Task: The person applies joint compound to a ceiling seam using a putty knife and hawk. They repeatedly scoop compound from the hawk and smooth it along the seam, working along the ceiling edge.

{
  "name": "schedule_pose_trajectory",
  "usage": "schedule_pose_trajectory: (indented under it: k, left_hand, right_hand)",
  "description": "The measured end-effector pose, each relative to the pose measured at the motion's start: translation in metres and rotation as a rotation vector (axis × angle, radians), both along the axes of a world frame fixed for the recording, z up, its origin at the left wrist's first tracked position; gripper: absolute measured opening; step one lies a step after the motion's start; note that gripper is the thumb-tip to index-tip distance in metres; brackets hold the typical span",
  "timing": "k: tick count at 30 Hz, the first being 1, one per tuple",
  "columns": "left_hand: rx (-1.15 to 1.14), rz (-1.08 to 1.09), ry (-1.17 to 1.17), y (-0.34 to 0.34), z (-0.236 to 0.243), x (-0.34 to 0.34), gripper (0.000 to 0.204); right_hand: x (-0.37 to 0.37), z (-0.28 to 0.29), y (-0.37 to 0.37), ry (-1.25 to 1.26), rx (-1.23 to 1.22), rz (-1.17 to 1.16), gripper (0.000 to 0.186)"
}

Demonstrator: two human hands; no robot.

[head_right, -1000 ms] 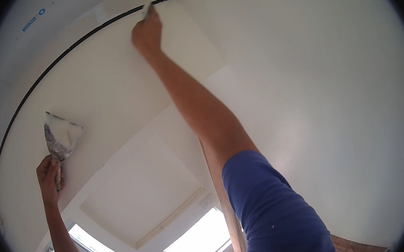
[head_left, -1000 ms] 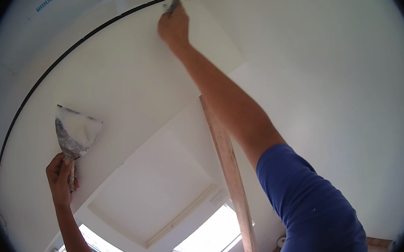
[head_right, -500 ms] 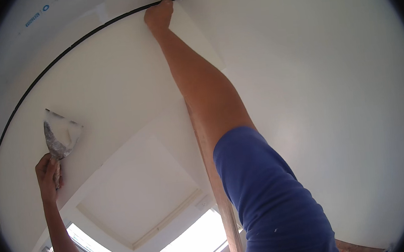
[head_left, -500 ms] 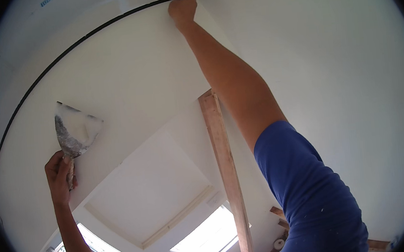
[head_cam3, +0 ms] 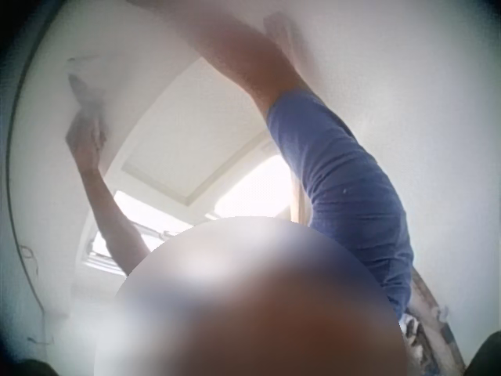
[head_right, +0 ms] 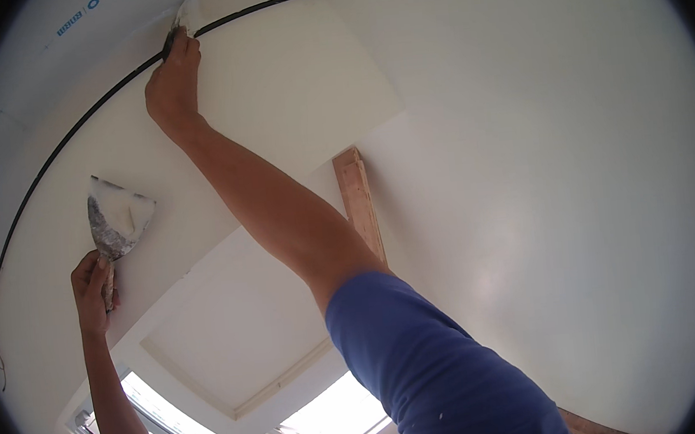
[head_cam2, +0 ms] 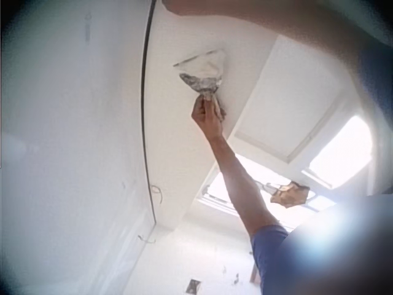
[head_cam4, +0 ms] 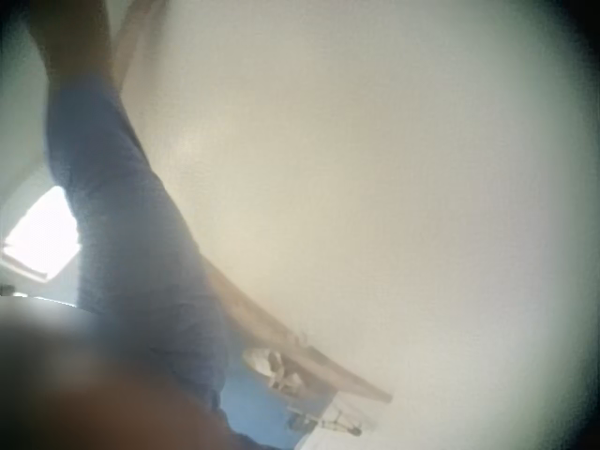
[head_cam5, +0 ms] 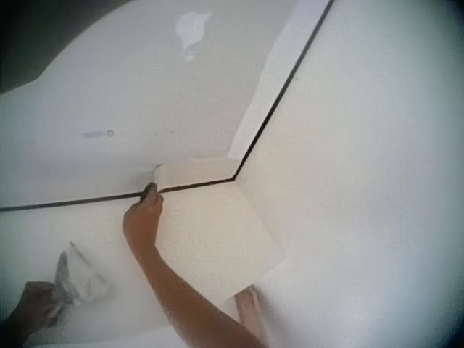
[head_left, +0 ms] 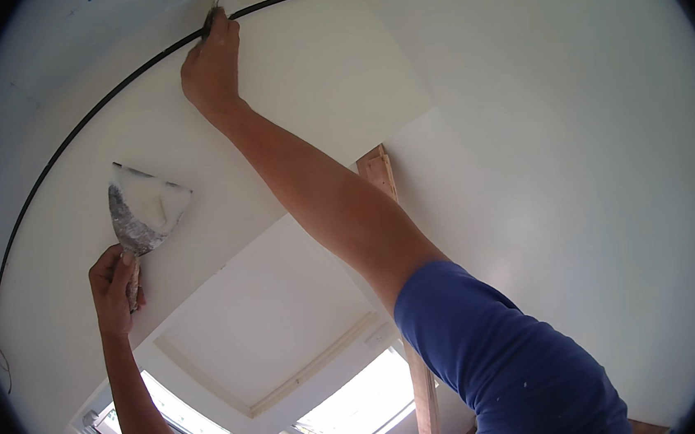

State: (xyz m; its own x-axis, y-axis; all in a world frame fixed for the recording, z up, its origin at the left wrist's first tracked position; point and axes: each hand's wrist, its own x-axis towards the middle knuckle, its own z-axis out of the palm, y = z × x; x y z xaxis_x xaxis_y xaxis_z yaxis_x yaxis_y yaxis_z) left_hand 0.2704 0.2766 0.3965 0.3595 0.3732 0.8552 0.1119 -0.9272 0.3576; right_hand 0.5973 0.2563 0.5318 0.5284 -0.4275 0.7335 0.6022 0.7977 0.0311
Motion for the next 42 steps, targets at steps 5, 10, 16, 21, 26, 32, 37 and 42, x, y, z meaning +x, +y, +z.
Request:
schedule_pose_trajectory:
  k: [5,10,16,21,26,32,37,42]
  left_hand:
    - [0.007,0.006,0.026,0.0,-0.001,-0.002,0.03]
    - [0.005,0.029,-0.048,0.008,0.002,-0.001,0.031]
    - [-0.373,-0.384,0.043,-0.019,-0.091,0.03,0.035]
    - [-0.726,-0.637,0.031,-0.042,-0.239,0.058,0.034]
    - [-0.874,-0.699,0.058,-0.048,-0.284,0.069,0.032]
    - [-0.836,-0.406,0.204,-0.04,-0.28,0.053,0.027]
    - [-0.704,-0.312,0.359,-0.041,-0.256,0.052,0.023]
    - [-0.602,-0.279,0.352,-0.053,-0.24,0.055,0.03]
  right_hand:
    - [0.026,-0.1,-0.037,-0.209,-0.173,-0.038,0.049]
    - [0.03,-0.218,-0.083,-0.404,-0.419,0.176,0.049]
    - [0.034,-0.296,-0.108,-0.519,-0.459,0.111,0.043]
    - [0.022,-0.38,-0.136,-0.746,-0.62,-0.042,0.057]
    - [0.042,-0.428,-0.148,-0.81,-1.032,-0.329,0.072]
    - [0.047,-0.398,-0.198,-0.921,-1.109,-0.768,0.054]
    - [0.006,-0.376,-0.215,-1.215,-1.053,-0.932,0.035]
    - [-0.007,-0.365,-0.213,-1.213,-1.08,-0.97,0.036]
